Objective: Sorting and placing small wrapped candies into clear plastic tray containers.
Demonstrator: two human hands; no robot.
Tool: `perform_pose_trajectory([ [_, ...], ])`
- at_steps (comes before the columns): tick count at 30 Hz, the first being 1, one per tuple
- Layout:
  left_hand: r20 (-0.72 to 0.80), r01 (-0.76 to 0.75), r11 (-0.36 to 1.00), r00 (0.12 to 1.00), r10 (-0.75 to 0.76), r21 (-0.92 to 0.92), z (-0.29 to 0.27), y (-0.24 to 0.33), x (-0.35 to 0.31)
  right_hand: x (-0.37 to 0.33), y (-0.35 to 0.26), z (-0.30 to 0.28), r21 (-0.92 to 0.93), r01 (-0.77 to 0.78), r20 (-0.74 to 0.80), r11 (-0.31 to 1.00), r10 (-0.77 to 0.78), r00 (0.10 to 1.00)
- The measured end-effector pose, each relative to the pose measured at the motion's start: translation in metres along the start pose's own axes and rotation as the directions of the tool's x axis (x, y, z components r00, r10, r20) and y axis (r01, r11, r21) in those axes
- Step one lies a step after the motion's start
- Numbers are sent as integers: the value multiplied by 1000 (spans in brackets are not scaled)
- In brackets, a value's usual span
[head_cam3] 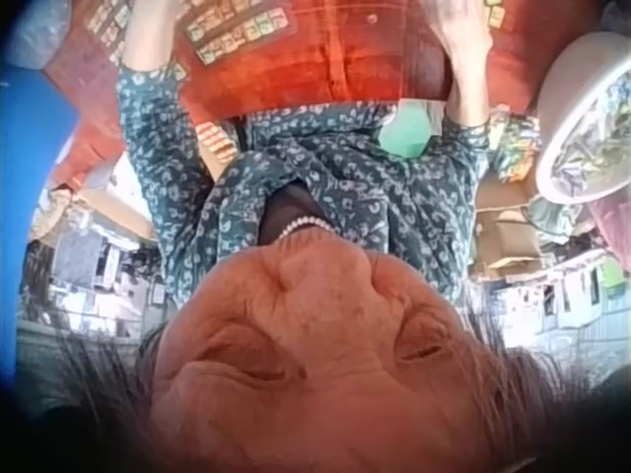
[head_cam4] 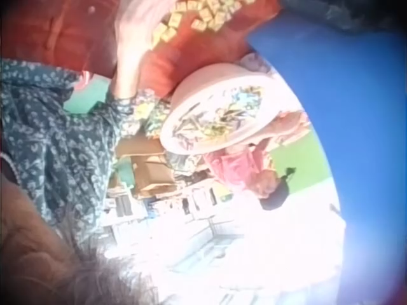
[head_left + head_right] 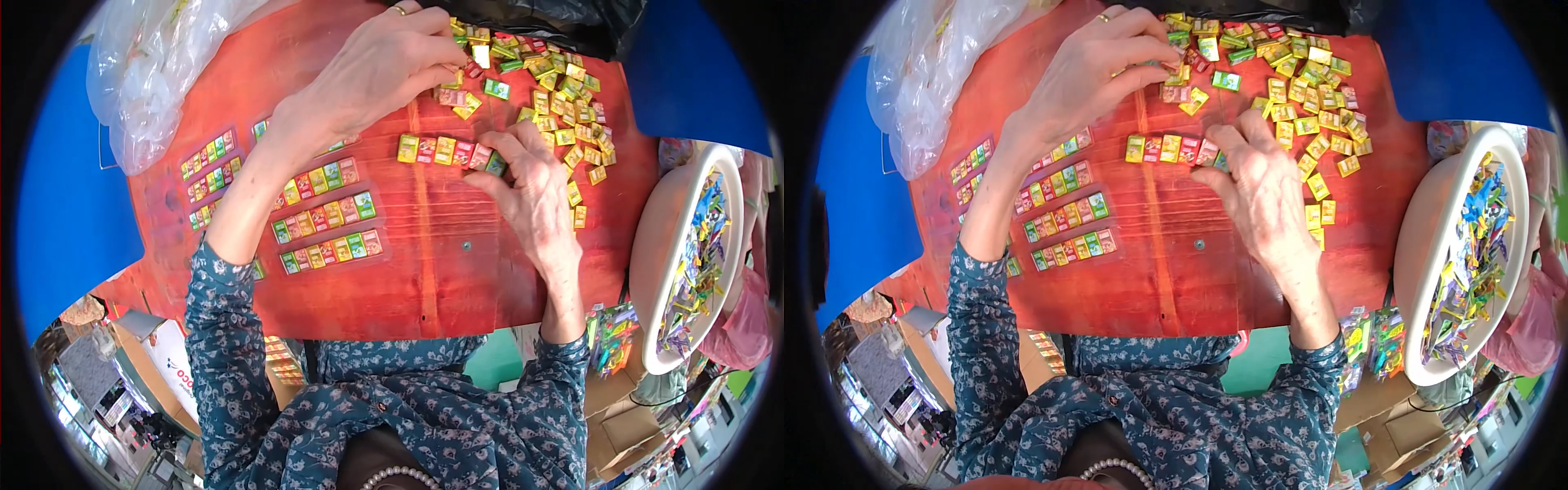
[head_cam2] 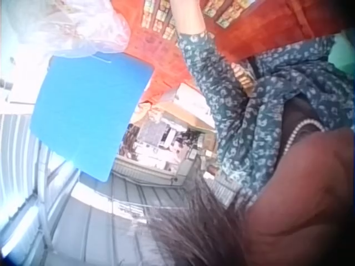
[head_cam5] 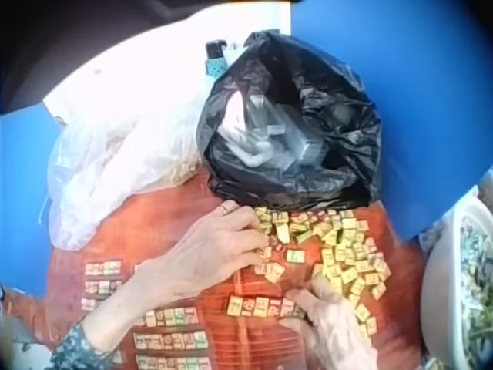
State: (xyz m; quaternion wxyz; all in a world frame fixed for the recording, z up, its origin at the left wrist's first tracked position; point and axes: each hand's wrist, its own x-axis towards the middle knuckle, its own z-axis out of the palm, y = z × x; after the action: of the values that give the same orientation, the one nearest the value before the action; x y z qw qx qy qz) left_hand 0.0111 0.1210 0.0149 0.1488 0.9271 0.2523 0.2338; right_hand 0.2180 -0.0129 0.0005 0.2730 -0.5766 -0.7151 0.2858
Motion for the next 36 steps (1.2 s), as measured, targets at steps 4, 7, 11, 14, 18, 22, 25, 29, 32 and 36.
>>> perform_pose_trajectory([
  [4, -6, -105, 994, 994, 105, 27, 9, 6, 15, -1, -3, 8, -87, 75, -43, 993, -79, 996],
  [7, -11, -165, 985, 986, 165, 42, 28, 9, 31, -1, -2, 11, -94, 77, -53, 993, -82, 995],
  [11, 14, -96, 995, 995, 95, 28, 41, 6, 53, -2, 2, 10, -44, 153, -108, 987, -157, 982],
  [14, -86, -97, 995, 991, 100, 37, 42, 0, 62, 0, -4, 8, -82, 61, -51, 995, -65, 997],
  [18, 29, -100, 995, 995, 99, 20, 29, -17, 47, 0, -5, 7, -54, 50, -50, 997, -53, 997],
  [22, -20, 171, 945, 983, -184, -280, 0, -22, 12, -1, -2, 7, -26, 91, -68, 995, -93, 993],
  [25, -32, 300, 888, 943, -331, -348, -21, -31, -15, -1, -4, 6, -17, 44, -42, 999, -45, 998],
  [29, -130, 251, 929, 947, -294, -273, -19, -33, -22, -1, -1, 8, -15, 38, -43, 999, -38, 998],
  [32, -52, 315, 919, 941, -335, -236, -20, -26, -22, 0, -4, 7, -19, 39, -52, 999, -40, 998],
  [36, -45, 115, 992, 993, -112, 53, -11, -37, -12, 0, -4, 9, -26, 19, -55, 999, -20, 998],
])
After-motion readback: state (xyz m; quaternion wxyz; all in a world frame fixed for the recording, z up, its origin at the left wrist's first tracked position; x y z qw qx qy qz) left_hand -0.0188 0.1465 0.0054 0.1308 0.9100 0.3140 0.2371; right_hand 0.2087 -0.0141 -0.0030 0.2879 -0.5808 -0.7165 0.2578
